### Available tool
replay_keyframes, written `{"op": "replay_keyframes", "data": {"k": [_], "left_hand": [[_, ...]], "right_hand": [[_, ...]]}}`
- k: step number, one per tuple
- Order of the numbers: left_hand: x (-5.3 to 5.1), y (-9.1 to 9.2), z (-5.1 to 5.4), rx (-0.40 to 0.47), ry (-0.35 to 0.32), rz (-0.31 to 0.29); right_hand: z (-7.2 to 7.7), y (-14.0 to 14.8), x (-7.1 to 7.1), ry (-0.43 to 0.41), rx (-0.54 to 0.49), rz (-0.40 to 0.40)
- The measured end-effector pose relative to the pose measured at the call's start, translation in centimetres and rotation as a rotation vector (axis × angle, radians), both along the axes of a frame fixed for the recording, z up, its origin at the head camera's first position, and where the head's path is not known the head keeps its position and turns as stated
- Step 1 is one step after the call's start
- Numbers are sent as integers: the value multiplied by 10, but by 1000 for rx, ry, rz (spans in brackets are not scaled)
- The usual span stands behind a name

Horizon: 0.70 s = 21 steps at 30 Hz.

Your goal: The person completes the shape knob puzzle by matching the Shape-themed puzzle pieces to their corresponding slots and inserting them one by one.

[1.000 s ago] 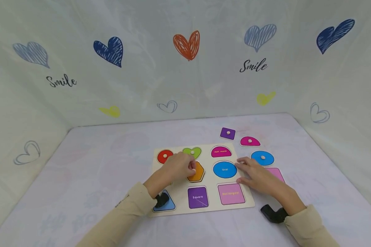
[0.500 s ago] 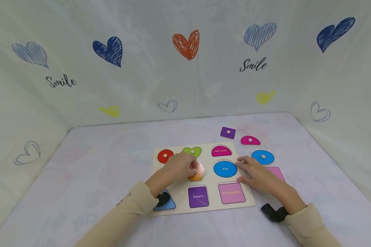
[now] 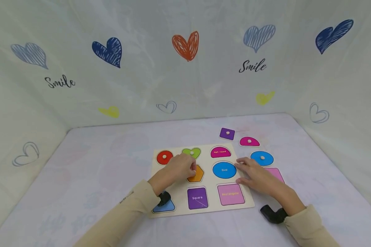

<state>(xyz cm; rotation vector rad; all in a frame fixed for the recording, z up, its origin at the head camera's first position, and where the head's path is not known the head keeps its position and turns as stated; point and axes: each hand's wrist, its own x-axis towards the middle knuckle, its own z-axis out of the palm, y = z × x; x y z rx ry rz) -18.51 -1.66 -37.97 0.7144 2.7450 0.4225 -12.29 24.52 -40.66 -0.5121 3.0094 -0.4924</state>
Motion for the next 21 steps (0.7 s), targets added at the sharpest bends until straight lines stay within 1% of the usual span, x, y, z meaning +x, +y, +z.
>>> {"op": "replay_keyframes", "data": {"k": [4, 8, 15, 17, 21], "left_hand": [[-1, -1, -2, 24, -22, 11], [-2, -1, -4, 42, -26, 15], [-2, 2, -3, 30, -31, 26], [-2, 1, -2, 26, -40, 29], [1, -3, 4, 32, -45, 32]], "right_hand": [[-1, 0, 0, 3, -5, 5], [-1, 1, 0, 5, -12, 6], [-1, 2, 0, 3, -14, 1], [-1, 1, 0, 4, -12, 1], [-1, 1, 1, 11, -8, 9]]}}
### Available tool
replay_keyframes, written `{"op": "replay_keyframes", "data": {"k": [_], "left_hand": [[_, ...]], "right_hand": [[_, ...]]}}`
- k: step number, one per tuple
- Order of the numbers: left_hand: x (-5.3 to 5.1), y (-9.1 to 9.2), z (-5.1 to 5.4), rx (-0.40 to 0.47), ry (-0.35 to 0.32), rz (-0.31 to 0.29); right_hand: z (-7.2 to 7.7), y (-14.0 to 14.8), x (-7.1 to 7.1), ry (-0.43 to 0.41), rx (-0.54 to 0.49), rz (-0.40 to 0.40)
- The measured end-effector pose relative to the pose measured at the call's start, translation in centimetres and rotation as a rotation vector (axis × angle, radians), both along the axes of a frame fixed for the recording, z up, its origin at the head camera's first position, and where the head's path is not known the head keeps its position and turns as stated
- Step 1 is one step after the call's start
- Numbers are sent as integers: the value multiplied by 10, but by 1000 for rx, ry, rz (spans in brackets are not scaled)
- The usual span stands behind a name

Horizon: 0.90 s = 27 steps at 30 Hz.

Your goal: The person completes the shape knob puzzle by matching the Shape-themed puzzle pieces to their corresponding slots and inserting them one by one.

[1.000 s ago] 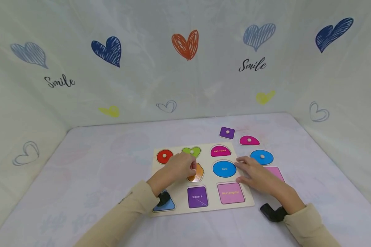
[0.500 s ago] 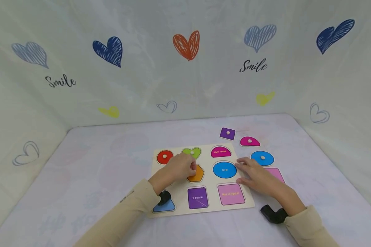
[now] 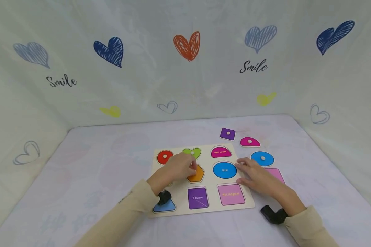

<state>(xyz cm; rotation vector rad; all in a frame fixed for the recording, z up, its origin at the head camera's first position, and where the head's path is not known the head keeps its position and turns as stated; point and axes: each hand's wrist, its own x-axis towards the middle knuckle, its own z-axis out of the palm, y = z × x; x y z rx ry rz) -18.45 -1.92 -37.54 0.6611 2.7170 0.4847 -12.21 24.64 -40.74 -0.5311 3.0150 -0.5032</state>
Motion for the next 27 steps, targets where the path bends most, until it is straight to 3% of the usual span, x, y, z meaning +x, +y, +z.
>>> {"op": "replay_keyframes", "data": {"k": [4, 12, 22, 27], "left_hand": [[3, -11, 8, 20, 7, 9], [17, -43, 18, 107, 37, 101], [48, -81, 25, 142, 74, 246], [62, -98, 26, 163, 84, 291]], "right_hand": [[1, 0, 1, -5, 4, 8], [2, -2, 1, 6, 15, 14], [3, -2, 0, -6, 22, 4], [5, -3, -1, -7, 27, 5]]}}
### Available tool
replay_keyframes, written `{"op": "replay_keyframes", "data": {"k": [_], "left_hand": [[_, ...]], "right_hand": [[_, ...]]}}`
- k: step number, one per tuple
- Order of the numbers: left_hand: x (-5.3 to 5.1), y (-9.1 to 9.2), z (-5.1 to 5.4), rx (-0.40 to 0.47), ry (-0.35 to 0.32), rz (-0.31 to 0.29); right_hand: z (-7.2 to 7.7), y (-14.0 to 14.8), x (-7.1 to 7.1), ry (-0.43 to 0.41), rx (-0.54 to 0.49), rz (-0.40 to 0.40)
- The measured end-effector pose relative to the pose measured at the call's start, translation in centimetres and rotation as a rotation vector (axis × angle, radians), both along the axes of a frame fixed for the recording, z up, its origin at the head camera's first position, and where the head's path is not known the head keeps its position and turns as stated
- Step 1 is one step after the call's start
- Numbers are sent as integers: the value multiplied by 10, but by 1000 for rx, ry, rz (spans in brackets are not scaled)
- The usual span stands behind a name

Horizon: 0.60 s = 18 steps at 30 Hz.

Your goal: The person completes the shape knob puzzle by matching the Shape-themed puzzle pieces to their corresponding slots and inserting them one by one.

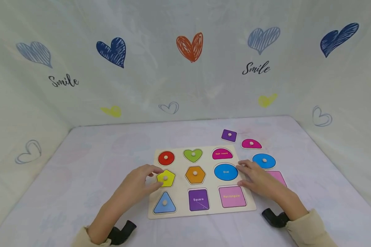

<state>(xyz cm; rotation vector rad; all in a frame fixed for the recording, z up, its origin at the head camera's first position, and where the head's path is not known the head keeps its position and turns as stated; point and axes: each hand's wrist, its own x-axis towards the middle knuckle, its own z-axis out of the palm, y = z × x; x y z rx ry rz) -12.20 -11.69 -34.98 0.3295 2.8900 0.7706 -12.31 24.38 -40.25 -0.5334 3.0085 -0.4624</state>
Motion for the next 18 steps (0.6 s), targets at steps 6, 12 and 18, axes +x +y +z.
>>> {"op": "replay_keyframes", "data": {"k": [6, 12, 18], "left_hand": [[14, -8, -11, -23, -75, 8], [20, -17, -29, -25, -87, -111], [22, -28, -39, -17, -87, -196]], "right_hand": [[0, -1, 2, -16, 8, -5], [1, -1, 2, -18, 15, -12], [4, 0, 2, -29, -7, -21]]}}
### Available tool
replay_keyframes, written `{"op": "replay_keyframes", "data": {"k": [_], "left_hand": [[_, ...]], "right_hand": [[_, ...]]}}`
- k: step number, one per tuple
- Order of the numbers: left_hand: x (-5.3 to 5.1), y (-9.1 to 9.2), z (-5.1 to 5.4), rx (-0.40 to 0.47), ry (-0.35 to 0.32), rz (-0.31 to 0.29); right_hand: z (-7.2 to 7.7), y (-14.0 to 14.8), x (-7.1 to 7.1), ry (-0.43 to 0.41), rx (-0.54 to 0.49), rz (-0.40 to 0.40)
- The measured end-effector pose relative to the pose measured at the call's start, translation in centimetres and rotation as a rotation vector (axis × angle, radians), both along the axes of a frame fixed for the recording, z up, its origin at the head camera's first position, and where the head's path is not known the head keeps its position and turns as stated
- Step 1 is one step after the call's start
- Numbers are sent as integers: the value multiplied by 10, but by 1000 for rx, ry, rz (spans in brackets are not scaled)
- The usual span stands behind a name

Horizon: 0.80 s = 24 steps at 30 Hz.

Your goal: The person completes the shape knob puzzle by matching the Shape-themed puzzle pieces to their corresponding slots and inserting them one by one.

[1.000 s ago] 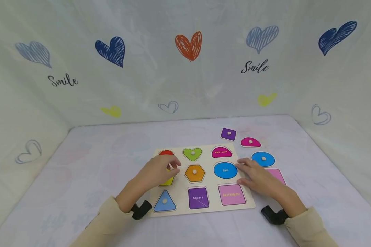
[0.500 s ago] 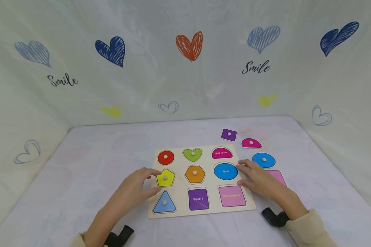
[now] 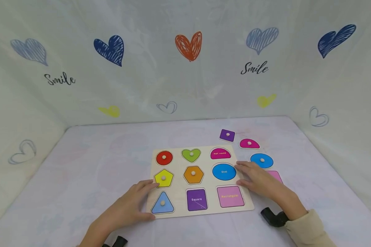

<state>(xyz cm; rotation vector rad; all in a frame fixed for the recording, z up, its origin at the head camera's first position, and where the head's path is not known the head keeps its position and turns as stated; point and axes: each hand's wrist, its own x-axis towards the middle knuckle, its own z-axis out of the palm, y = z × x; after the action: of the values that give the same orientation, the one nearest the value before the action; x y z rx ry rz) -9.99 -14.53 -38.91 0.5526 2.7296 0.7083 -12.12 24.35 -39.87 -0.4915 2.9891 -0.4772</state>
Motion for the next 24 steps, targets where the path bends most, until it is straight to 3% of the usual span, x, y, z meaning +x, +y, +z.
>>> {"op": "replay_keyframes", "data": {"k": [8, 15, 19, 24], "left_hand": [[-2, -5, -7, -30, 22, -23], [-4, -9, -7, -41, 31, -50], [-5, -9, -6, -49, 24, -51], [-7, -4, -3, -84, -16, -35]], "right_hand": [[14, 11, 0, 24, -49, -50], [27, 34, 0, 54, -115, -69], [30, 50, -1, -18, -151, -98], [28, 72, -3, -126, -114, -116]]}}
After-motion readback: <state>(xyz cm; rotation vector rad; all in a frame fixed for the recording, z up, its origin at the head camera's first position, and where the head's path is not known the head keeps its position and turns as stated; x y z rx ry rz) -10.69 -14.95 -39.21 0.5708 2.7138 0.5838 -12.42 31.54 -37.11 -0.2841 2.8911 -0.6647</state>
